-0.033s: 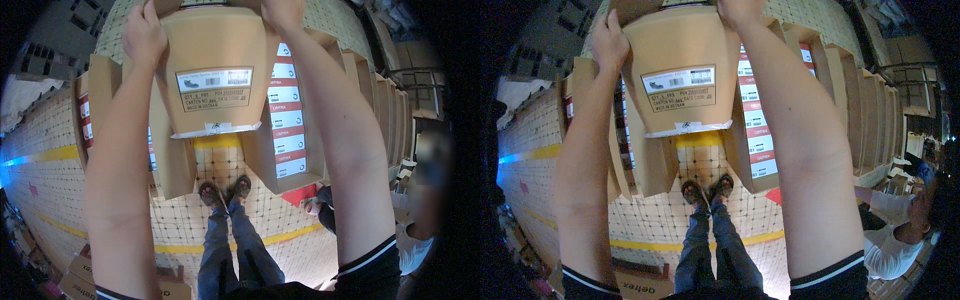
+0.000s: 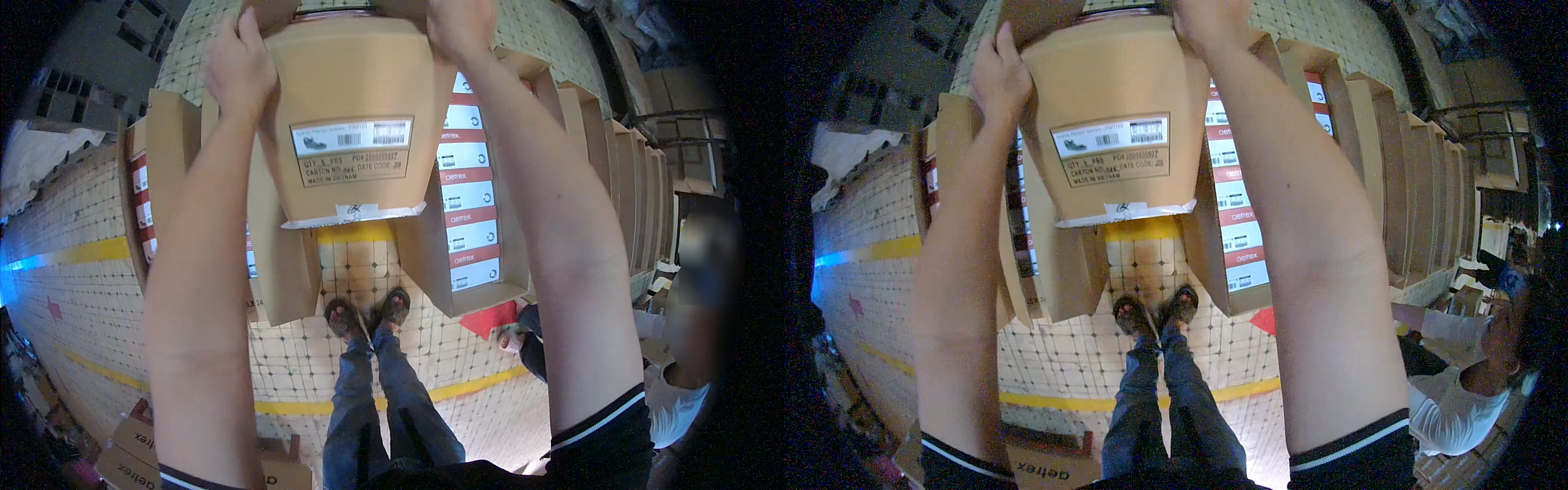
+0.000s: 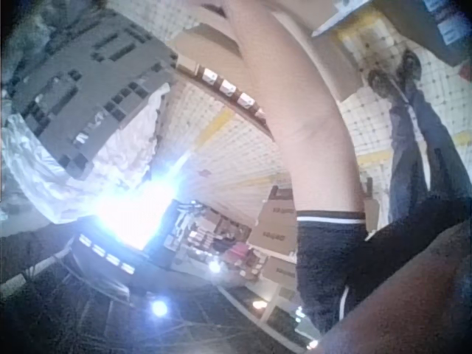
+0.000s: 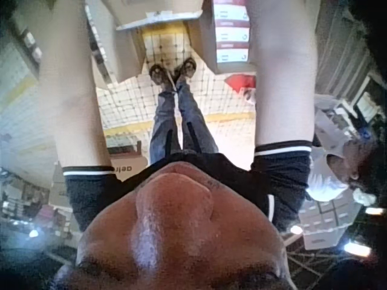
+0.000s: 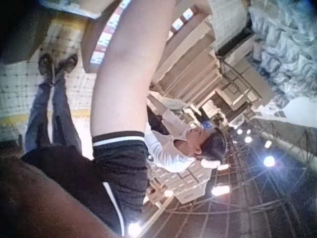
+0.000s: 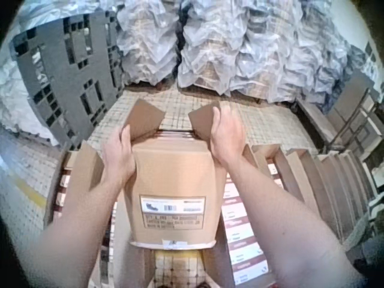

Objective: The person opens a large cardboard box, removes smaller shoe boxes, and places them into a larger shipping carton. The person then closes the carton flaps and secures them with tape.

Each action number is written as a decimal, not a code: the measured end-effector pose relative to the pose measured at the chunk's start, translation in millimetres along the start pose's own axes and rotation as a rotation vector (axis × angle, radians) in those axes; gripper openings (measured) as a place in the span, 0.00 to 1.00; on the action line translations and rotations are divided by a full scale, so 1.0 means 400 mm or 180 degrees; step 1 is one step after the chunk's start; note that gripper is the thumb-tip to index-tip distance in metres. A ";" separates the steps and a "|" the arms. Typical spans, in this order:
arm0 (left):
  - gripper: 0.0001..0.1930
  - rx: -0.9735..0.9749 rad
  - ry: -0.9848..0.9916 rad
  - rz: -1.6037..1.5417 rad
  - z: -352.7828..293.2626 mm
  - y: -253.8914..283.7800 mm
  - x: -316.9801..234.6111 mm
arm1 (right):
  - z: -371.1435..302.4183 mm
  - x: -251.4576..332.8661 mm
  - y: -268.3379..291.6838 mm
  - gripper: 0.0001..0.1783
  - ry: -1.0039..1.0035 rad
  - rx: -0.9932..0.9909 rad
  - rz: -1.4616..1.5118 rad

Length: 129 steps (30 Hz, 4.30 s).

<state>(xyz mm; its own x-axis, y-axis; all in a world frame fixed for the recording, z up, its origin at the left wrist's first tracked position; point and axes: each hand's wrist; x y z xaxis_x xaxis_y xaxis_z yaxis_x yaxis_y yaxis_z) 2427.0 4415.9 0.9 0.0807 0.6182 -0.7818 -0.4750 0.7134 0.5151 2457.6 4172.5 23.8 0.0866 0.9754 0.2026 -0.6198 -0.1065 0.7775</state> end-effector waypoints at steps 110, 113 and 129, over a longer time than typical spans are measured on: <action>0.26 0.1461 0.1826 0.1320 -0.612 0.071 0.395 | -0.842 -0.171 -0.002 0.19 -0.1762 0.3323 -0.0309; 0.26 0.1450 0.1818 0.1312 -0.613 0.070 0.390 | -0.838 -0.169 -0.001 0.19 -0.1787 0.3406 -0.0351; 0.25 0.1290 0.1686 0.1546 -0.616 0.053 0.366 | -0.829 -0.166 0.004 0.19 -0.1722 0.3556 -0.0329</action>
<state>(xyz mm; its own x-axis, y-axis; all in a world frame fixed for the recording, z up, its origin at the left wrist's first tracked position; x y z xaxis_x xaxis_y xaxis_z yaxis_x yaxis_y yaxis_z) 2212.8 4440.2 -189.3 -0.5242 0.7235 -0.4492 0.0106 0.5330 0.8461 2192.0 4171.6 -185.8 0.5696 0.8127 0.1232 0.3884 -0.3982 0.8310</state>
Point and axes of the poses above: each hand's wrist, its own z-axis towards the middle knuckle, its own y-axis out of the back of the hand, x = y × z, and after that the axes turned 12 degrees about -z, right-handed
